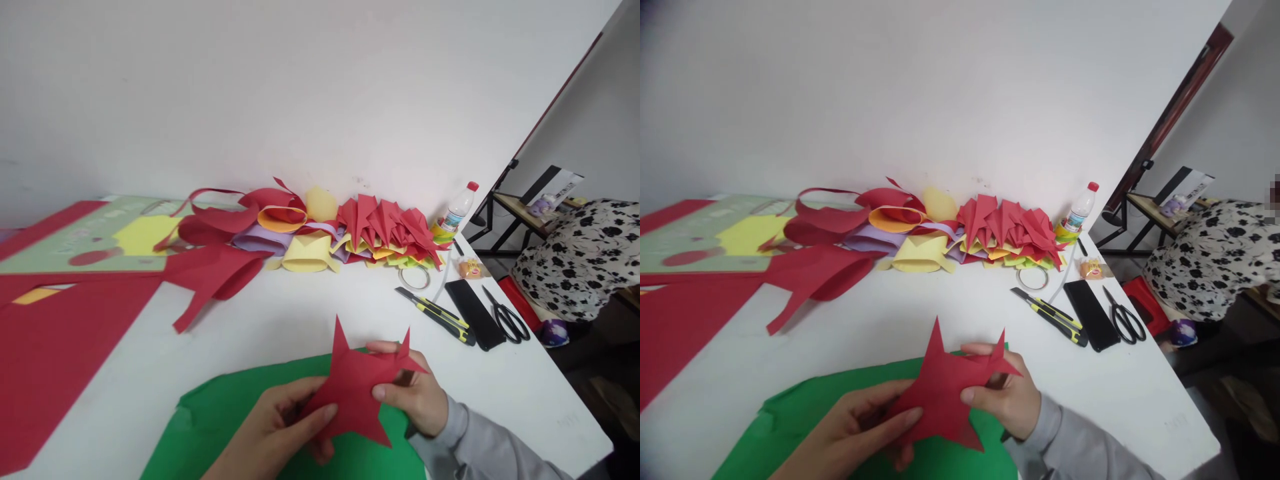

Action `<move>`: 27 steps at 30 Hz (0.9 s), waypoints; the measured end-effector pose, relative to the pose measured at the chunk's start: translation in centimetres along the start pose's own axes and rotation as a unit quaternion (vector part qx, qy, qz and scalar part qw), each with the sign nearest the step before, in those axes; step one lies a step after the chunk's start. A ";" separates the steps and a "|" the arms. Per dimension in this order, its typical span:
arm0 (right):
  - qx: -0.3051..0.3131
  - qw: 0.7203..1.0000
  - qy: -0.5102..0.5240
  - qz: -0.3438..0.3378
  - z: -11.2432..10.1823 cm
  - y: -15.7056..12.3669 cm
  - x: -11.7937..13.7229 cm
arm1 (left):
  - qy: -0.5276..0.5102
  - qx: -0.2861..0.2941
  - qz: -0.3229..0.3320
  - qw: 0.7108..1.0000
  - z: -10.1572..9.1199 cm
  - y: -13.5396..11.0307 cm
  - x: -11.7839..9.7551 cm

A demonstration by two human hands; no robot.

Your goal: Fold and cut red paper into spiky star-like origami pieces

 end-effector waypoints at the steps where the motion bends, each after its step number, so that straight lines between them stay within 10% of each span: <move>1: -0.006 1.000 0.006 0.005 0.0 0.0 -0.1 | -0.003 0.002 -0.004 1.000 0.0 0.0 0.0; 27: -0.201 0.968 0.148 0.035 -1.1 1.1 -0.6 | 0.058 -0.184 0.054 0.980 -1.9 -0.4 -1.8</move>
Point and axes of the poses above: each hand's wrist, its own y-axis towards the middle knuckle, its own z-axis out of the palm, x = y × z, the point moved 4 cm from there along y, towards the middle knuckle, and after that the axes turned 4 degrees about z, right-handed, at the moved point
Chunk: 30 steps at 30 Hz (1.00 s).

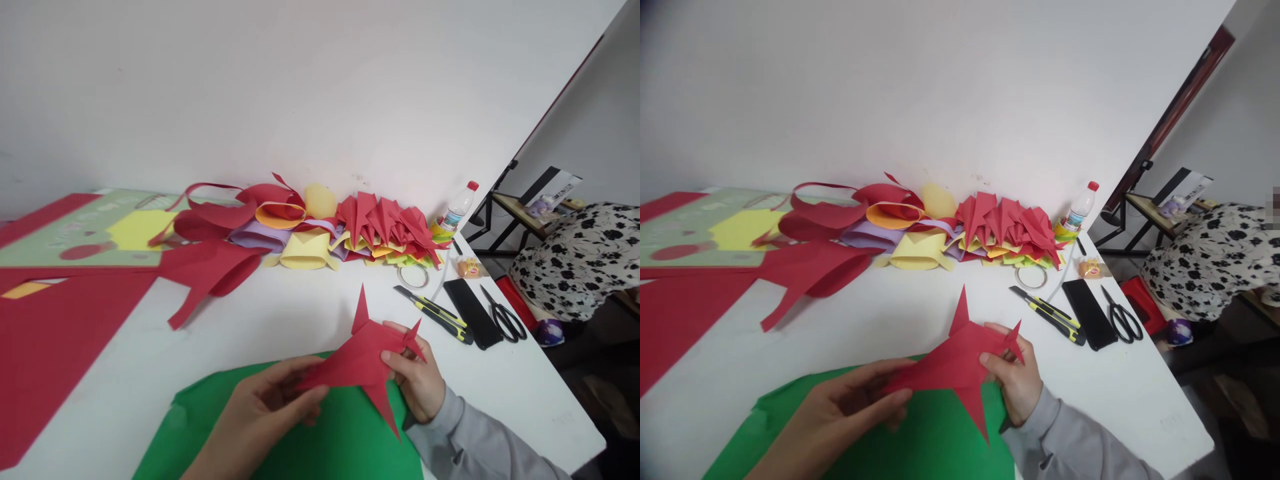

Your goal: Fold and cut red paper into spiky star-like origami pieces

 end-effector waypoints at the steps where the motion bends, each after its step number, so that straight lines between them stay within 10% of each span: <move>1: -0.003 1.000 0.003 0.008 0.0 0.0 0.0 | 0.021 -0.006 0.030 0.999 -0.1 0.0 0.0; 8: 0.023 0.999 -0.027 0.025 -0.1 -0.3 -0.8 | 0.208 -0.026 0.281 0.937 -0.3 -0.5 0.8; 22: 0.147 0.981 -0.124 0.028 0.5 -1.2 -1.6 | 0.125 0.014 0.202 0.971 -0.3 -0.3 2.6; 30: 0.097 0.988 -0.044 0.115 1.0 -1.2 -2.0 | 0.253 0.032 0.266 0.929 0.7 -1.6 1.3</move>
Point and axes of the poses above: each hand's wrist, its own y-axis towards the middle knuckle, its own z-axis out of the palm, x = y × z, the point moved 4 cm from there along y, towards the middle knuckle, and after that the axes turned 4 degrees about z, right-handed, at the moved point
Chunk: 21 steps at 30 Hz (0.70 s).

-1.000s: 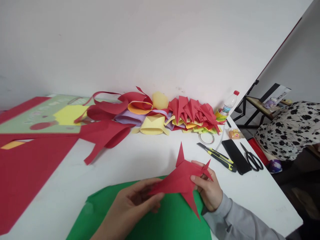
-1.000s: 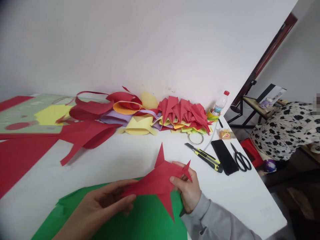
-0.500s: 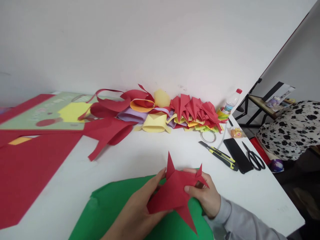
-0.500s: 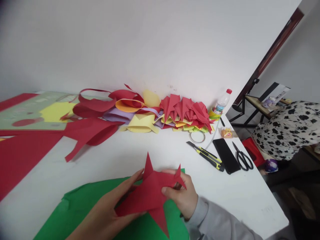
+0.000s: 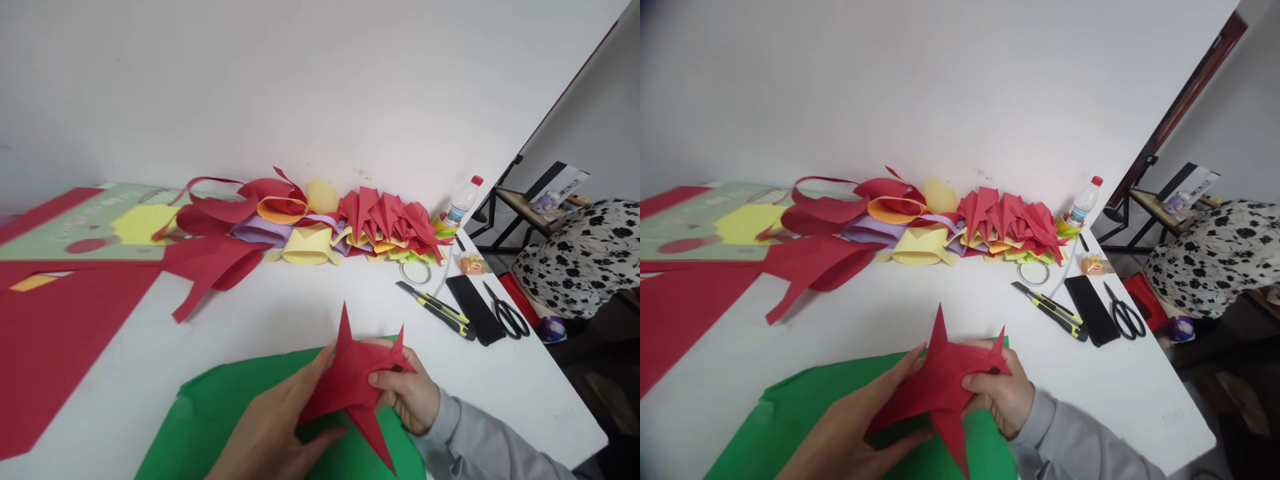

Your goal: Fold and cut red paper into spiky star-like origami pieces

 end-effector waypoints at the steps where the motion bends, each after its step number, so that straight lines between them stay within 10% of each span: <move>1: -0.004 1.000 -0.001 0.000 0.1 -0.1 -0.1 | 0.018 0.005 0.009 1.000 -0.1 0.0 -0.4; 12: 0.121 0.980 -0.131 -0.091 0.8 -0.8 1.2 | -0.120 -0.020 -0.145 0.982 -0.8 1.1 -0.1; 21: 0.009 0.989 -0.069 -0.129 0.3 0.1 0.4 | -0.163 -0.010 -0.166 0.972 -0.7 1.2 -1.1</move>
Point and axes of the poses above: each hand's wrist, its own y-axis towards the middle knuckle, its own z-axis out of the palm, x = y × z, the point moved 4 cm from there along y, towards the middle knuckle, and after that the axes turned 4 degrees about z, right-handed, at the moved point
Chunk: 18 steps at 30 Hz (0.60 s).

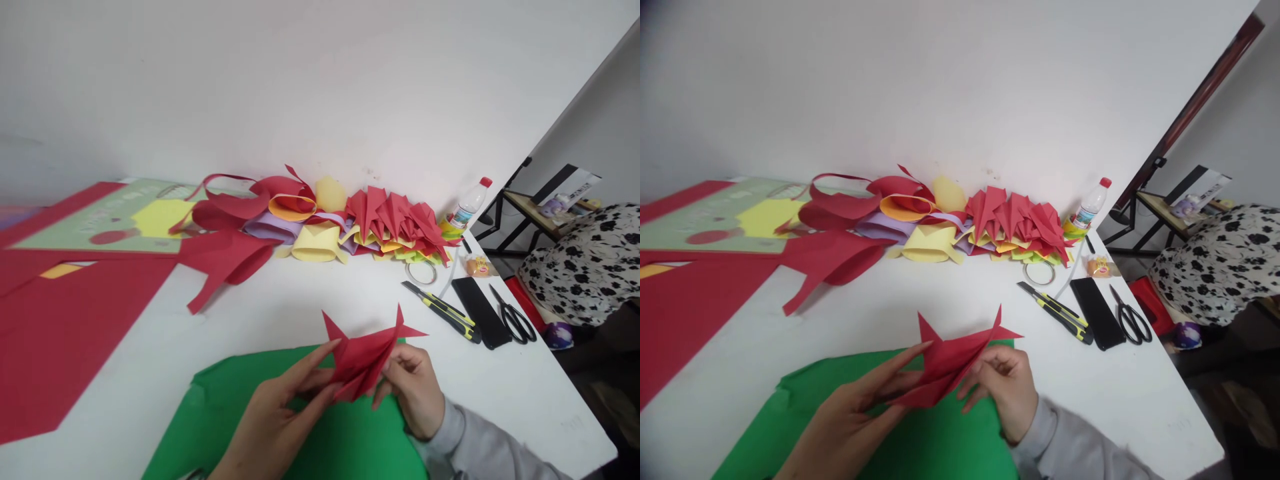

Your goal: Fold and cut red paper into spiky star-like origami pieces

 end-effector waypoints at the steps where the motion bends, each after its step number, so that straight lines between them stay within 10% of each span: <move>1: 0.008 1.000 0.006 0.005 0.1 0.0 -0.1 | -0.003 0.001 0.007 1.000 0.1 0.0 0.0; 18: -0.035 0.997 -0.019 0.065 0.1 -0.3 -0.7 | -0.123 0.121 -0.066 0.983 2.7 0.2 1.0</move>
Point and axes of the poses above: each hand's wrist, its own y-axis towards the middle knuckle, its own z-axis out of the palm, x = y × z, the point moved 4 cm from there along y, towards the middle knuckle, and after that the axes turned 4 degrees about z, right-handed, at the moved point
